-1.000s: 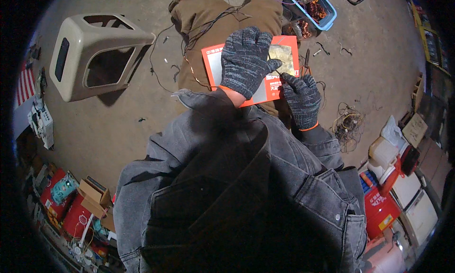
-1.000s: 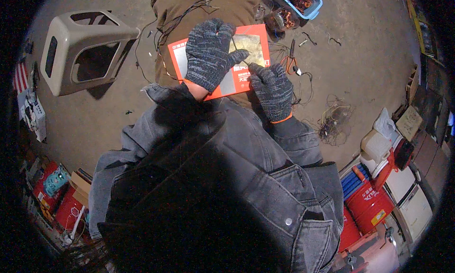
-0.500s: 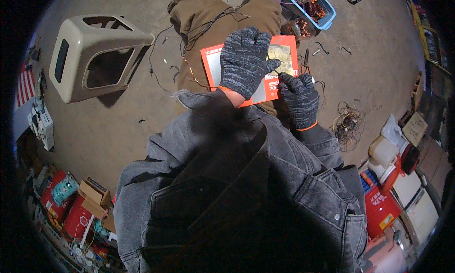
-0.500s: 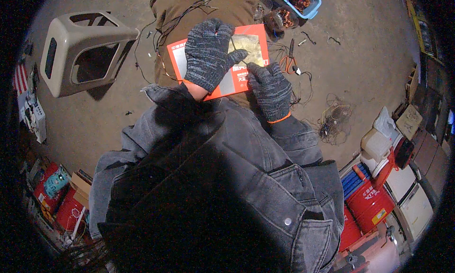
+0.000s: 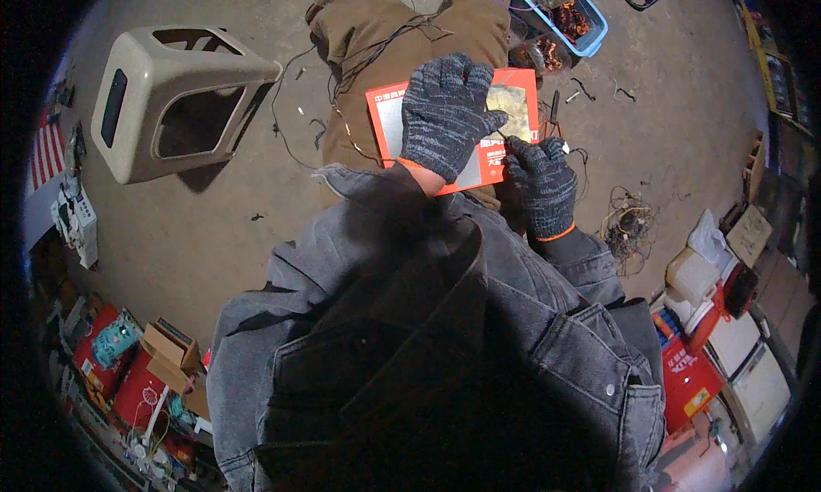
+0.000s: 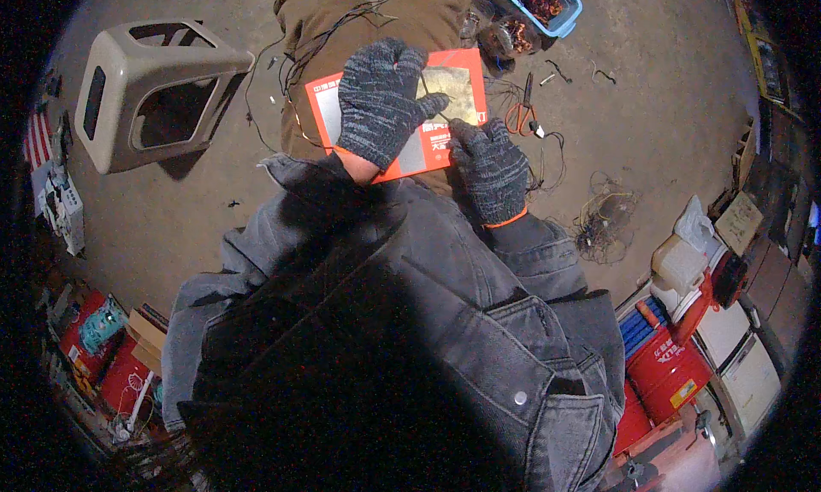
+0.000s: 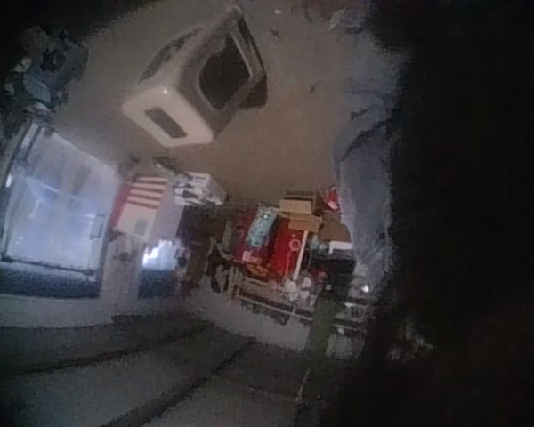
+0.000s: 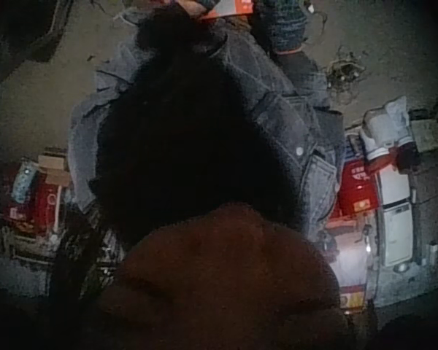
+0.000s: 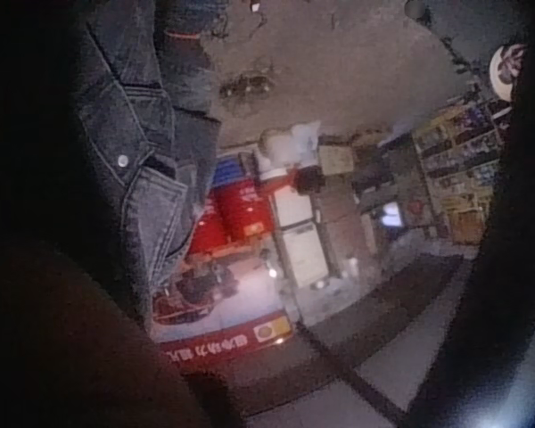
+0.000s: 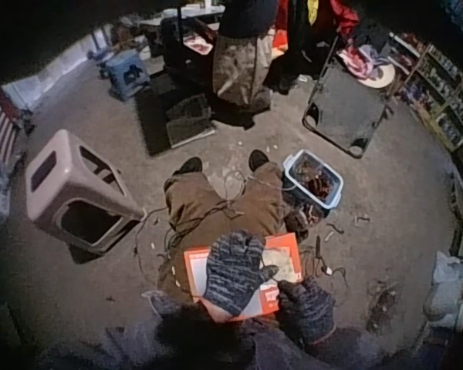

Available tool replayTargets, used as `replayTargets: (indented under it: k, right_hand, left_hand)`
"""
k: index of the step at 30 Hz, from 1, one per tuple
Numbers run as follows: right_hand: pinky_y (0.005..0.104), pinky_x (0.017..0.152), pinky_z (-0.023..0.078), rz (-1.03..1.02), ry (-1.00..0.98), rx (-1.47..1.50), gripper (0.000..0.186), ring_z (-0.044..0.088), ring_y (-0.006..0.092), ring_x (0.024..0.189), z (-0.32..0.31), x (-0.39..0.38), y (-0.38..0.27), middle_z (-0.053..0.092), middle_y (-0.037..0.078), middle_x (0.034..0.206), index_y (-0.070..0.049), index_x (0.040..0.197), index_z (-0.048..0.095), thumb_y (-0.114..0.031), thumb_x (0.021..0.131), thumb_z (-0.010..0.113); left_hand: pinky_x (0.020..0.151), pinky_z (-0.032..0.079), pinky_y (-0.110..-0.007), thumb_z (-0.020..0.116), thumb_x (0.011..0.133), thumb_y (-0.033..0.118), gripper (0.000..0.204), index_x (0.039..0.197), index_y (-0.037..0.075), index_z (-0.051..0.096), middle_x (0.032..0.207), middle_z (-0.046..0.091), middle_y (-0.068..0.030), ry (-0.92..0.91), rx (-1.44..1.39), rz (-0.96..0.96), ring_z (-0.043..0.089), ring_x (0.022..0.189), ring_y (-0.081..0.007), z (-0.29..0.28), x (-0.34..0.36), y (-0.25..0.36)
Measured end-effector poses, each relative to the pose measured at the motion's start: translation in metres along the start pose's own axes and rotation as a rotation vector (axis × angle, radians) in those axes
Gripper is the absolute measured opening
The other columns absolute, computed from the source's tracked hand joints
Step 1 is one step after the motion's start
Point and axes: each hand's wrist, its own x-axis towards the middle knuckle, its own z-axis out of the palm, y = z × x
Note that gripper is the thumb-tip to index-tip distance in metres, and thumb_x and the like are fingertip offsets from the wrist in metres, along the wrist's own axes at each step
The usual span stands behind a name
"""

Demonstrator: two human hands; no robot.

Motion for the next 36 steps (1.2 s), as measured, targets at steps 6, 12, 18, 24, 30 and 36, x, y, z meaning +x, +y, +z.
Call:
replayTargets:
  k: [6,12,18,24,30,36]
  right_hand:
    - [0.04,0.066,0.052,0.035,0.004,0.012,0.029,0.063,0.0299,0.081,0.003,0.0,0.0,0.06,0.012,0.094,-0.015,0.11,0.067,-0.017,0.081,0.07]
    - [0.04,0.067,0.052,0.04,0.005,0.031,0.027,0.064,0.0291,0.082,0.004,-0.003,0.002,0.061,0.011,0.094,-0.015,0.109,0.068,-0.018,0.082,0.07]
    - [0.0392,0.066,0.052,0.019,0.035,0.016,0.027,0.064,0.029,0.081,0.007,-0.004,0.004,0.061,0.011,0.093,-0.015,0.109,0.068,-0.018,0.082,0.07]
    - [0.039,0.065,0.052,0.027,0.053,-0.012,0.028,0.064,0.0285,0.079,0.007,-0.007,0.003,0.061,0.01,0.09,-0.016,0.109,0.068,-0.019,0.081,0.071]
    - [0.0388,0.061,0.051,0.03,0.068,-0.019,0.028,0.063,0.0288,0.074,0.009,-0.012,0.007,0.06,0.011,0.088,-0.016,0.109,0.069,-0.019,0.081,0.072]
    - [0.039,0.061,0.051,0.046,0.051,-0.041,0.028,0.063,0.0283,0.076,0.005,-0.02,0.01,0.059,0.011,0.087,-0.015,0.107,0.069,-0.018,0.08,0.072]
  left_hand:
    - [0.105,0.032,-0.046,0.069,0.077,0.044,0.058,0.122,0.01,0.057,0.12,0.055,-0.0133,-0.125,-0.011,-0.042,0.048,0.119,-0.0303,-0.002,0.0,0.0]
    - [0.099,0.037,-0.047,0.075,0.071,0.044,0.058,0.115,0.009,0.061,0.114,0.057,-0.0157,-0.034,-0.017,-0.003,0.051,0.111,-0.0352,0.003,0.0,-0.001]
    - [0.098,0.037,-0.047,0.076,0.07,0.043,0.057,0.114,0.009,0.062,0.114,0.057,-0.0149,-0.023,-0.005,0.008,0.051,0.111,-0.0345,0.002,-0.001,-0.001]
    - [0.096,0.039,-0.046,0.075,0.071,0.042,0.056,0.113,0.009,0.062,0.11,0.058,-0.0149,-0.026,-0.045,-0.004,0.052,0.109,-0.0341,0.0,0.001,-0.001]
    - [0.096,0.039,-0.046,0.075,0.071,0.042,0.054,0.112,0.008,0.063,0.109,0.059,-0.0146,0.005,-0.002,0.013,0.052,0.109,-0.0341,0.001,0.0,-0.001]
    - [0.095,0.04,-0.046,0.076,0.07,0.043,0.056,0.111,0.007,0.062,0.108,0.059,-0.0158,0.009,-0.061,-0.001,0.053,0.106,-0.035,0.002,0.0,-0.002]
